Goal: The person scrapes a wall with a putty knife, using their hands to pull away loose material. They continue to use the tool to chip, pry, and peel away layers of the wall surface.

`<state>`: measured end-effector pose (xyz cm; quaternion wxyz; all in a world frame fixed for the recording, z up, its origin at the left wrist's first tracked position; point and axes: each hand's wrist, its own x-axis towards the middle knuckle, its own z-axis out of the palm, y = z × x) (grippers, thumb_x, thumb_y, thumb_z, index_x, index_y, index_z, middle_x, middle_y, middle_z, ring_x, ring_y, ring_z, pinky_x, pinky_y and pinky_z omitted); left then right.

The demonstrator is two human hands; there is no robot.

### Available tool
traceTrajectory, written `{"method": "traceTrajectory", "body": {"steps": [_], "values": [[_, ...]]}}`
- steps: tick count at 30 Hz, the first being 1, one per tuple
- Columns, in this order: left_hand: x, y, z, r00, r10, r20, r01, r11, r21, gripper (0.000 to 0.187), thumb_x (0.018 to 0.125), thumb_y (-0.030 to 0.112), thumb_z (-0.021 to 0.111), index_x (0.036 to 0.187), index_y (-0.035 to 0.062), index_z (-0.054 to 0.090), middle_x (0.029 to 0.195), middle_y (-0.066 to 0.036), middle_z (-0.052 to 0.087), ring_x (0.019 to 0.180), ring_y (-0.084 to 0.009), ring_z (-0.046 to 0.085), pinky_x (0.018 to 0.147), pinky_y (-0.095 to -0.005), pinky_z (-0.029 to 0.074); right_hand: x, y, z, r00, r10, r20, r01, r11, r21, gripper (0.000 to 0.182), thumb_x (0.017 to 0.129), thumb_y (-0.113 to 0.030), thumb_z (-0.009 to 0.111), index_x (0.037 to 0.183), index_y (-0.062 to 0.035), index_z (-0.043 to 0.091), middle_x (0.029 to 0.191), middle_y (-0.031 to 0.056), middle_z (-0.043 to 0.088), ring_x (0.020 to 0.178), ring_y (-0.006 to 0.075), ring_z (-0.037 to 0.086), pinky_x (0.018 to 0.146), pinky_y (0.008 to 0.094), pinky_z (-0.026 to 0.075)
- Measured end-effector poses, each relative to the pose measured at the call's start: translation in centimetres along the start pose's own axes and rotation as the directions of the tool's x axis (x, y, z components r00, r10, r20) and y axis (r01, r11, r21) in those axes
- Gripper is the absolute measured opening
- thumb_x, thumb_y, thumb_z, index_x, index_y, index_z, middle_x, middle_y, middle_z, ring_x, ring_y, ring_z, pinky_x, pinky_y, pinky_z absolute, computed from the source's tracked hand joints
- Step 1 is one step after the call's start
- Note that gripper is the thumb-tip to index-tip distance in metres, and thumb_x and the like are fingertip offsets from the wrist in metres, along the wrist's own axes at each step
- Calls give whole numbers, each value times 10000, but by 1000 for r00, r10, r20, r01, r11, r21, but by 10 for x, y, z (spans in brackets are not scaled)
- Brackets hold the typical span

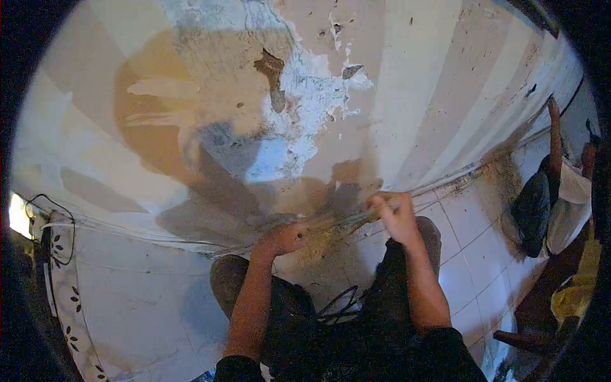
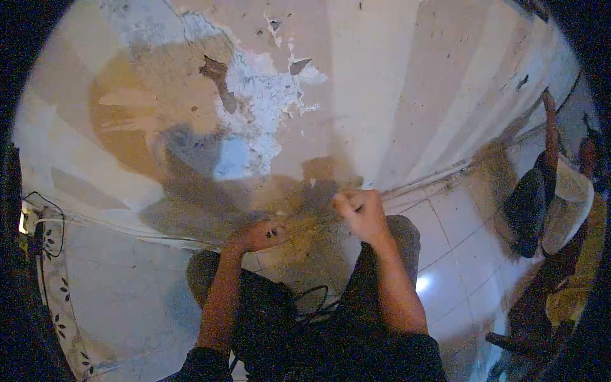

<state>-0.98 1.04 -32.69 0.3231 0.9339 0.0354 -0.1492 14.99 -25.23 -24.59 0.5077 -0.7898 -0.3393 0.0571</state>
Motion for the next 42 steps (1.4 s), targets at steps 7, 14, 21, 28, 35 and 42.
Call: {"method": "traceTrajectory", "body": {"steps": [7,14,21,28,35,42], "values": [[-19,58,-30,998,-32,45,42,972,-232,453,824,364,625,1123,28,572,1137,-143,606,1049,-244,569,941,-376,420,-8,-17,-27,993,-117,27,28,441,897,296,841,-252,625,976,11,615,766,176,640,553,203,590,457,311,489],[-29,143,-52,825,254,-505,-561,478,-676,435,920,347,527,1131,-34,529,1176,-159,559,1083,-252,534,980,-398,392,-16,-39,6,963,-95,251,-115,699,706,368,864,-136,621,1206,-37,529,881,33,628,674,90,528,567,226,428],[14,170,-83,734,-271,-623,-504,398,-767,347,978,294,438,1014,-35,543,927,-78,554,801,-149,581,666,-329,527,-9,-55,30,1000,1,-7,4,766,643,318,909,-116,560,1205,-37,472,971,78,589,796,100,534,681,248,441],[23,167,-92,491,-212,-845,-501,725,-472,328,980,261,429,861,-20,549,739,-23,525,577,-87,491,475,-301,493,2,-50,50,994,-31,-101,83,823,562,246,894,-114,595,1101,-8,516,1001,107,609,952,154,575,824,291,456],[18,173,-101,498,-175,-850,-529,716,-457,300,971,213,465,812,-17,573,626,27,459,586,-56,473,469,-248,468,5,-63,50,995,30,-96,41,751,659,212,889,-104,601,1065,-8,531,1036,103,605,974,157,570,868,301,444],[28,168,-103,327,-74,-942,-456,861,-226,290,961,199,483,852,-49,584,654,-3,520,565,-62,475,460,-270,474,12,-66,54,990,45,-135,58,738,672,222,889,-100,603,1068,-5,512,1043,106,601,989,159,567,873,306,444]]}}
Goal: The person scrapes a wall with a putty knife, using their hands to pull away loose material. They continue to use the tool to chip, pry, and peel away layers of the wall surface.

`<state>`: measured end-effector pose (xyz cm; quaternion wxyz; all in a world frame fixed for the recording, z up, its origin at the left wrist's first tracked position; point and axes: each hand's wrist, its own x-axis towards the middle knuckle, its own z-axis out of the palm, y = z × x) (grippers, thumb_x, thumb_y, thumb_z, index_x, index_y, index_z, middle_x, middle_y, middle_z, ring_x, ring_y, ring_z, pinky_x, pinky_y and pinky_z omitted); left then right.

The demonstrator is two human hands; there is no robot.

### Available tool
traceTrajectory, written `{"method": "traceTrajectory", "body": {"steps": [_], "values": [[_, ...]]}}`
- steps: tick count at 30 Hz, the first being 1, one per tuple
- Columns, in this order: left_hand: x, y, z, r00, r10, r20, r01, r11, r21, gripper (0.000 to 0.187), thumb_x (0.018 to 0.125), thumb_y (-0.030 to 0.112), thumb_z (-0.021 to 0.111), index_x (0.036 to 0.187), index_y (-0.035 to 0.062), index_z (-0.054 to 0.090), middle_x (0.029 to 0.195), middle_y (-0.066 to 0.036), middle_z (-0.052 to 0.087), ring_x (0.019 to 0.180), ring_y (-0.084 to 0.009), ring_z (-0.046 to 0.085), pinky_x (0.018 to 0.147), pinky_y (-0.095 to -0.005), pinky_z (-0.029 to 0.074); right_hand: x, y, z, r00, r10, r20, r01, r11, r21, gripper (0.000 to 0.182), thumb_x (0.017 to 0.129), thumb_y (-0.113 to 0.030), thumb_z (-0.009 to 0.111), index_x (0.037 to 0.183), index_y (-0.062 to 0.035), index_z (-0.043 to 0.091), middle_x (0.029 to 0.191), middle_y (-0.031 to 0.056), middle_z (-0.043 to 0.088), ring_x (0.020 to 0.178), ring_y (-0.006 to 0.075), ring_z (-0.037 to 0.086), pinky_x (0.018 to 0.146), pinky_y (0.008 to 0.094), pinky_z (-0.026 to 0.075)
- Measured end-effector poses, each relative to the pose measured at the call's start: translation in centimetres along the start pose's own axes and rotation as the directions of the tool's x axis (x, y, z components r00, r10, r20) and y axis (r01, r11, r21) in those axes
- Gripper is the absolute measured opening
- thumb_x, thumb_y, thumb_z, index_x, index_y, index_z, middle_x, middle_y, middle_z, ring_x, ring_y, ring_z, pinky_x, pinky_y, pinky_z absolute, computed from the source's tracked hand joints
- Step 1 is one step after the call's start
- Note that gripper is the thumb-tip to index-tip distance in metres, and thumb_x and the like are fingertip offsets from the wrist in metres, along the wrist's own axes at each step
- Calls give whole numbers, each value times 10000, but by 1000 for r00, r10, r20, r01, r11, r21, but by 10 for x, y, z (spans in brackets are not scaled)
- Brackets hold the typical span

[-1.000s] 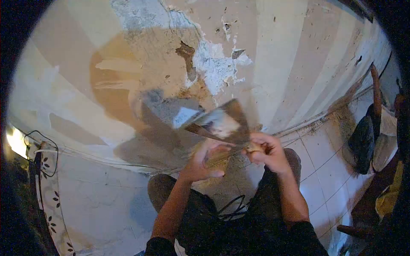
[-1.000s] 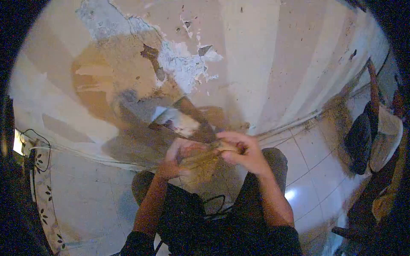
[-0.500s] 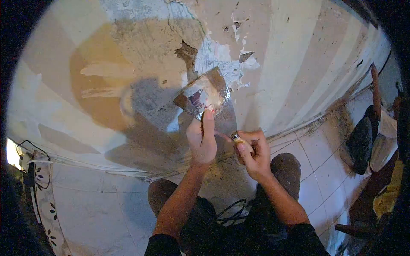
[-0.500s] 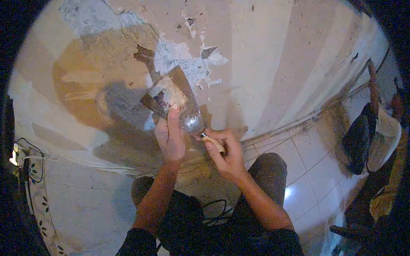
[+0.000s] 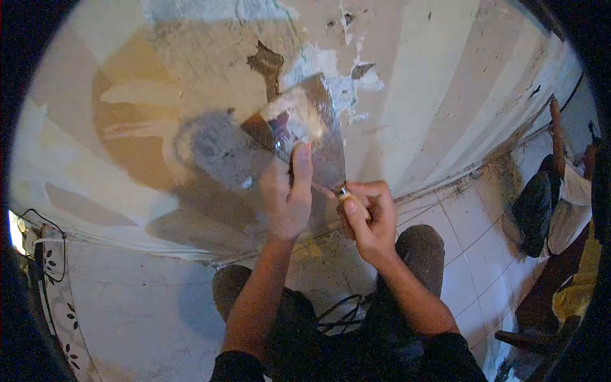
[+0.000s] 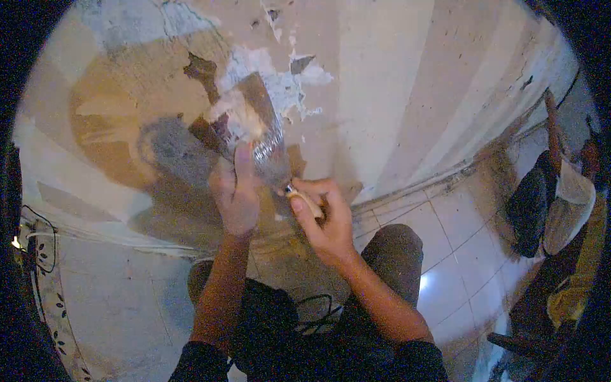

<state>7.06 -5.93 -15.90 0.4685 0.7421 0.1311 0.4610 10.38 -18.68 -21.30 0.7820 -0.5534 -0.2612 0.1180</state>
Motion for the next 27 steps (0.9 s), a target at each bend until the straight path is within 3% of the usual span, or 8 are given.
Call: {"method": "traceTrajectory", "body": {"steps": [2,9,12,15,16,18,21,27], "values": [[4,14,1,980,-200,-1,198,970,-137,278,955,203,499,820,-24,584,646,13,538,554,-60,465,480,-266,408,-2,3,3,1000,7,-3,-7,1000,19,225,887,-97,604,1069,-5,508,1047,108,601,992,160,567,877,307,442],[-3,8,1,997,58,-44,-51,989,140,274,948,216,505,809,-6,585,637,15,545,574,-73,477,515,-254,381,-10,-24,13,984,178,-25,-175,981,86,234,883,-92,611,1074,-2,511,964,112,638,824,141,608,733,266,492],[4,6,12,974,-142,-179,86,954,-288,285,946,229,505,799,0,591,648,2,560,595,-87,495,535,-252,389,-5,-38,14,995,98,-32,-96,993,63,219,875,-92,621,1053,5,538,920,100,652,798,135,616,714,265,498],[-3,-4,14,903,329,-275,-290,941,174,324,959,278,473,839,1,590,645,-11,578,595,-97,502,550,-258,406,-13,-21,13,994,-59,-92,45,988,-147,193,871,-93,627,1024,7,565,926,104,654,832,126,611,725,261,494],[-9,10,15,967,-78,-242,34,983,-183,347,966,301,449,864,-1,587,700,-35,598,612,-108,515,559,-265,421,-19,-14,15,992,-49,-117,34,992,-124,185,870,-94,627,1015,6,570,934,107,653,840,124,610,726,261,493],[-10,20,11,894,-440,-81,347,796,-497,374,973,324,424,890,-4,583,754,-59,619,630,-120,528,568,-273,435,-22,-6,21,989,-9,-145,7,1000,-9,167,873,-94,618,1002,3,575,947,114,645,850,125,604,736,270,491],[-7,22,-5,895,-227,385,410,760,-505,406,981,357,391,957,-12,560,867,-98,613,662,-137,538,585,-286,454,-25,-16,31,981,-1,-193,-4,1000,-28,162,872,-101,619,988,3,575,944,113,636,825,129,603,730,273,490],[-16,29,25,913,-404,55,363,746,-558,387,988,351,380,997,-20,489,745,-83,563,614,-143,537,554,-279,438,-30,-12,22,976,-11,-220,-3,998,-61,179,858,-118,640,971,4,573,935,106,627,812,142,593,711,269,476]]}}
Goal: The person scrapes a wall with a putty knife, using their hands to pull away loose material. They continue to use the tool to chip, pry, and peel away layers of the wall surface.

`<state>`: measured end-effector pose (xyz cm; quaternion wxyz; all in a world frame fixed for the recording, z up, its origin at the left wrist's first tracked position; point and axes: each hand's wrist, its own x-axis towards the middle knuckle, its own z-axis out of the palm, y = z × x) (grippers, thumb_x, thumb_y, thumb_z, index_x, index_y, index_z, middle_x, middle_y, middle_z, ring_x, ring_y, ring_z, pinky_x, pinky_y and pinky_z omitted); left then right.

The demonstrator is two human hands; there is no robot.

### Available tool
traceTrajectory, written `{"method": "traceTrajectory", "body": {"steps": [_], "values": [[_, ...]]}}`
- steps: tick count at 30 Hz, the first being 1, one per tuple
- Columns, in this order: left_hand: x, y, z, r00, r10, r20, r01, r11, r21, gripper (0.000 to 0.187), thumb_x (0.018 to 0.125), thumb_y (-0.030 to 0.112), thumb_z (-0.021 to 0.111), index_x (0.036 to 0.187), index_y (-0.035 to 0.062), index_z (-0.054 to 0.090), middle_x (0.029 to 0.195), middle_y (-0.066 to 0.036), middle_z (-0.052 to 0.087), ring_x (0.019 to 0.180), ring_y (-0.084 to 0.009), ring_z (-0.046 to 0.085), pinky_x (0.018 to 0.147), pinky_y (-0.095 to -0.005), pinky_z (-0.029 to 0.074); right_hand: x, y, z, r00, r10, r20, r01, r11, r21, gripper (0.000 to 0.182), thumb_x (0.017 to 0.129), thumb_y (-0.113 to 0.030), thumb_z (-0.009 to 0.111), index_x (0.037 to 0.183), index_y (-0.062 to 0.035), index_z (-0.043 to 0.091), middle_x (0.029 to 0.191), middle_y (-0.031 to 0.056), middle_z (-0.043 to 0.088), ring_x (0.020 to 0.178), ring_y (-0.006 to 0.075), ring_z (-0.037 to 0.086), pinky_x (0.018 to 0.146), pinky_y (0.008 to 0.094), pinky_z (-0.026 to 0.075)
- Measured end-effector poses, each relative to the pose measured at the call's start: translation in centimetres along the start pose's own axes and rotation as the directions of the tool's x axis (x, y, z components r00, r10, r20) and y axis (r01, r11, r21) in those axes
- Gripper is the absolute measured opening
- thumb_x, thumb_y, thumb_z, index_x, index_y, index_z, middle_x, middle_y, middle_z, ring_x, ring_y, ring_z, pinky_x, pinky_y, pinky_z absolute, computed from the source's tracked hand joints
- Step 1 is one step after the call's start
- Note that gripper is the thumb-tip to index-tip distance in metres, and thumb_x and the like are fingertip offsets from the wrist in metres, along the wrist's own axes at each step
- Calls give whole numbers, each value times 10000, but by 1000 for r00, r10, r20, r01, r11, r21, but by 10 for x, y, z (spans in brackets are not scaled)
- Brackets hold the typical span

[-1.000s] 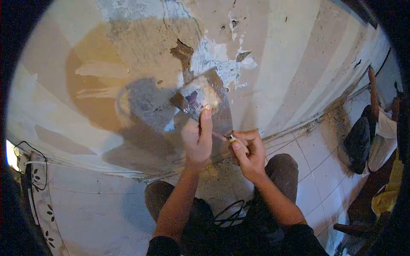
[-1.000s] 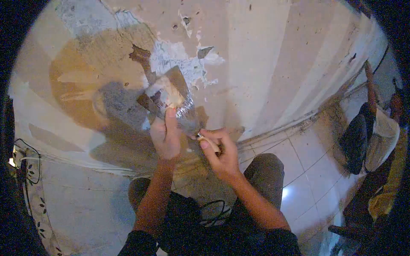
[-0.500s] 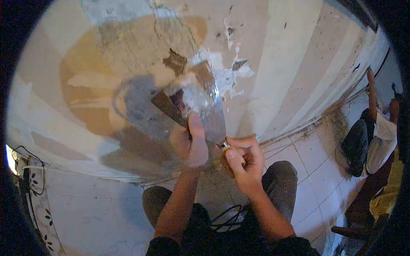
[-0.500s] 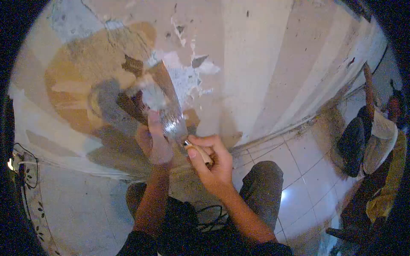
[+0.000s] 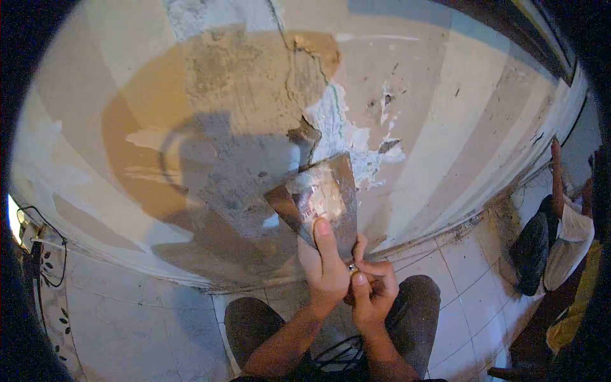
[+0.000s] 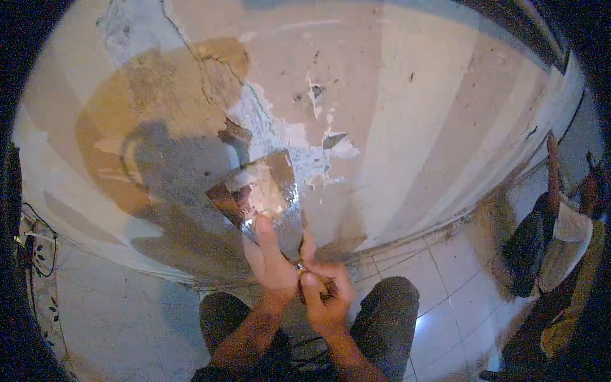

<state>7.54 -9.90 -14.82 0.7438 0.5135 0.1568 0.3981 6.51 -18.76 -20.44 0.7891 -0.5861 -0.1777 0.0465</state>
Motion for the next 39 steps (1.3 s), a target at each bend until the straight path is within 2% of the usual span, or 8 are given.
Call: {"method": "traceTrajectory", "body": {"steps": [2,10,16,22,31,33,37,39], "values": [[2,-6,4,989,147,-14,-147,988,42,414,970,427,381,992,20,454,686,-69,532,455,-161,495,399,-279,388,6,-5,2,995,-101,-17,100,995,-10,174,857,-119,639,961,5,574,936,110,627,820,142,586,714,272,471],[-4,6,20,990,112,-90,-111,994,23,320,989,339,381,1075,35,428,761,-61,552,546,-134,524,468,-271,423,5,-11,-10,999,43,-2,-43,998,40,162,848,-90,639,953,12,570,933,114,626,841,154,591,759,284,470],[-1,11,22,978,145,-151,-125,983,131,310,992,322,378,1091,33,432,765,-65,560,579,-124,532,501,-255,429,12,-20,-7,997,-78,28,80,991,-110,164,848,-77,636,968,9,566,936,107,629,827,156,592,749,279,473],[-4,3,9,998,25,-57,-29,997,-75,321,987,335,397,1114,43,430,766,-57,550,583,-127,532,484,-259,419,4,-12,-5,1000,28,-1,-28,999,-43,173,847,-80,640,975,11,565,949,109,627,850,154,593,766,280,471],[4,-1,16,925,322,-202,-281,937,208,361,981,365,407,1151,47,414,794,-60,552,553,-135,514,466,-260,413,12,-23,-3,998,-49,28,51,995,-83,163,848,-64,638,972,14,565,959,117,627,858,148,594,768,279,473],[-3,-1,11,995,19,-103,-28,996,-88,371,981,369,404,1165,47,407,781,-60,546,548,-138,511,466,-262,414,8,-23,-5,998,-44,42,48,993,-103,164,851,-62,636,978,13,564,970,118,627,864,148,597,775,278,474],[4,9,13,953,271,-136,-239,947,214,362,985,359,391,1168,47,374,713,-68,526,479,-142,488,420,-269,398,8,-34,5,997,73,35,-72,997,-34,173,857,-68,632,992,11,557,988,117,629,889,150,600,798,284,475],[3,22,16,998,44,-43,-48,994,-97,352,985,355,387,1157,49,357,663,-68,506,434,-140,472,390,-271,383,7,-34,6,998,49,38,-48,999,-20,182,859,-72,633,999,11,553,985,110,630,889,142,597,795,281,475]]}}
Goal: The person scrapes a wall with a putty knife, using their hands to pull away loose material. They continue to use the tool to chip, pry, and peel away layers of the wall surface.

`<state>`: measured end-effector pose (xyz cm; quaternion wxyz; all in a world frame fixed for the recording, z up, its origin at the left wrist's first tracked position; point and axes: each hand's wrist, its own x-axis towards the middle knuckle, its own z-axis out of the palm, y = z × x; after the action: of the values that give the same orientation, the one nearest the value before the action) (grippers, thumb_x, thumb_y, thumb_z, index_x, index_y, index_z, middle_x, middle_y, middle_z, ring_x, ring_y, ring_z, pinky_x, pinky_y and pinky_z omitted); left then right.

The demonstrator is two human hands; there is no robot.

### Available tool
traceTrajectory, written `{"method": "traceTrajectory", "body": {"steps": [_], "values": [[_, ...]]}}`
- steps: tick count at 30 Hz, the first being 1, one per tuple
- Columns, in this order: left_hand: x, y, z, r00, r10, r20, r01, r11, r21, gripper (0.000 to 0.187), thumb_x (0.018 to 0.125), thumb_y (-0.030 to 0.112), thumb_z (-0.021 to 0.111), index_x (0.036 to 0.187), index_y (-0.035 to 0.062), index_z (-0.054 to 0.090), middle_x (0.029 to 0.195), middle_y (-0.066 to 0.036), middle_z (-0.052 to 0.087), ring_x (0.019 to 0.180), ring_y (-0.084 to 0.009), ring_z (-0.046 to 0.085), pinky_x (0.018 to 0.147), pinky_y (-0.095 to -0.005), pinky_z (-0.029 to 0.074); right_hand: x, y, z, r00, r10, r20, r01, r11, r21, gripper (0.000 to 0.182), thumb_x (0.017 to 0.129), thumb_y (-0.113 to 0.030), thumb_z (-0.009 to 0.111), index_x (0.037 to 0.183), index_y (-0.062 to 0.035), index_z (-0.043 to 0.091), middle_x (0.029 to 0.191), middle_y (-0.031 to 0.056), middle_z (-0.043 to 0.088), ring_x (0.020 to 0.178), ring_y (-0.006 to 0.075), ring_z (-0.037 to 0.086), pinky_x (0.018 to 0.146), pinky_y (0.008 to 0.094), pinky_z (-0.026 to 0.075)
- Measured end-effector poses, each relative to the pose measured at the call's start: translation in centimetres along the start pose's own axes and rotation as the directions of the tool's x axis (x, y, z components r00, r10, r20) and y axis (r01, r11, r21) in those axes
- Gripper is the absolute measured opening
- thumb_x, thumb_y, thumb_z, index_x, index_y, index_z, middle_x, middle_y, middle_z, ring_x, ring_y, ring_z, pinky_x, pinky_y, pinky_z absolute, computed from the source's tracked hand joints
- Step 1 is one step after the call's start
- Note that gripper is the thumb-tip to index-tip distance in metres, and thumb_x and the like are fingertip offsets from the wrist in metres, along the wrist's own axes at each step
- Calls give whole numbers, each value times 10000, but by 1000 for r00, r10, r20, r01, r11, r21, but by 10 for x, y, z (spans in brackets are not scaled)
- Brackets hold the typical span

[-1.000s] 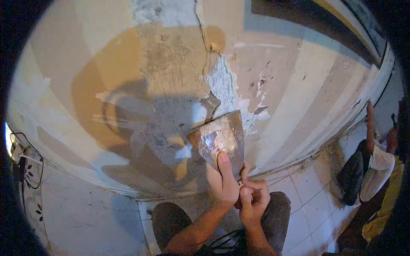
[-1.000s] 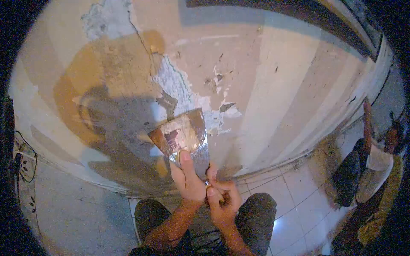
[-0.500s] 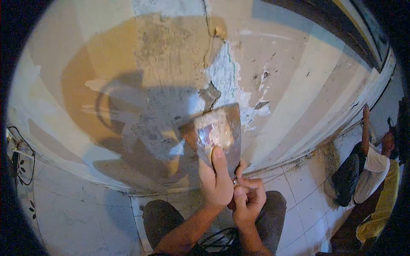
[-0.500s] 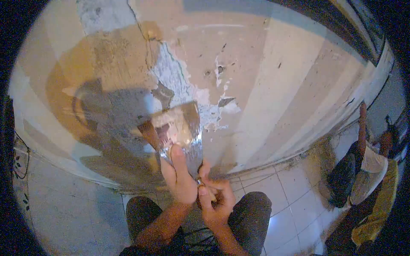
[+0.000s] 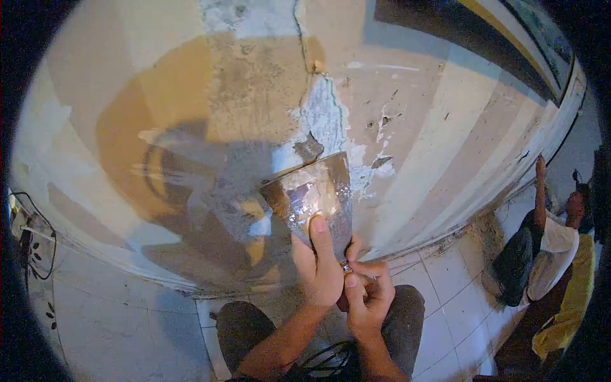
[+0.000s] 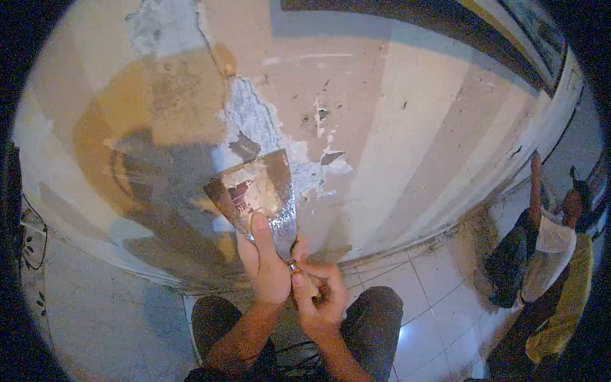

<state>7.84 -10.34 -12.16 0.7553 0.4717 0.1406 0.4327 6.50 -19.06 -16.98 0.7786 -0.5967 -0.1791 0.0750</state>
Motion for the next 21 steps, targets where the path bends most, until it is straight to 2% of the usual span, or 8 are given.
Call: {"method": "traceTrajectory", "body": {"steps": [3,4,7,10,12,15,19,21], "values": [[-4,-3,-1,999,-12,-49,14,999,44,334,987,352,388,1140,56,365,659,-62,509,431,-132,466,387,-263,372,3,-1,-1,995,-101,14,101,995,-3,186,859,-71,633,1004,12,551,965,99,629,875,131,592,781,268,472],[3,-6,-4,996,92,3,-92,993,72,333,987,352,393,1135,54,376,659,-59,514,417,-130,457,387,-263,366,4,-1,-2,993,-118,21,118,993,2,185,859,-69,631,1004,14,553,952,96,627,868,126,590,775,262,469],[9,6,-2,997,46,61,-48,998,34,324,991,342,388,1137,53,391,657,-58,517,442,-122,467,390,-262,369,8,-4,5,999,-38,4,38,999,3,178,861,-60,622,1005,17,549,962,106,629,877,128,589,781,268,468],[8,-12,-15,978,206,-21,-195,952,237,312,992,317,397,1134,40,412,717,-40,532,498,-115,484,433,-259,390,0,-4,8,1000,-6,0,6,1000,15,173,863,-52,613,1005,18,542,983,120,635,875,129,585,772,271,467],[5,-11,-13,995,96,2,-95,986,139,299,990,298,410,1091,20,458,800,-29,549,571,-108,501,501,-261,413,7,-4,6,997,-74,-7,74,997,1,172,864,-52,611,1005,17,540,985,122,637,863,125,583,757,265,466],[5,9,3,992,125,35,-129,978,161,298,991,297,409,1089,21,466,820,-39,555,620,-105,510,522,-263,420,9,-2,1,974,-222,53,227,967,-115,152,922,-99,535,1038,-48,451,578,-13,448,431,39,347,381,223,261],[2,4,-2,1000,3,-12,0,972,236,284,990,242,397,1042,-22,489,856,-70,539,785,-106,493,681,-284,425,9,-14,3,993,-114,32,115,993,-33,132,923,-86,530,1018,-33,456,588,-25,448,435,32,348,388,210,262],[-3,-3,-4,992,84,-96,-64,977,202,292,993,248,395,1059,-23,480,857,-77,540,788,-106,497,680,-286,429,3,-6,-1,997,-75,26,76,996,-39,158,893,-87,583,1009,-5,515,847,64,570,726,91,498,645,254,398]]}}
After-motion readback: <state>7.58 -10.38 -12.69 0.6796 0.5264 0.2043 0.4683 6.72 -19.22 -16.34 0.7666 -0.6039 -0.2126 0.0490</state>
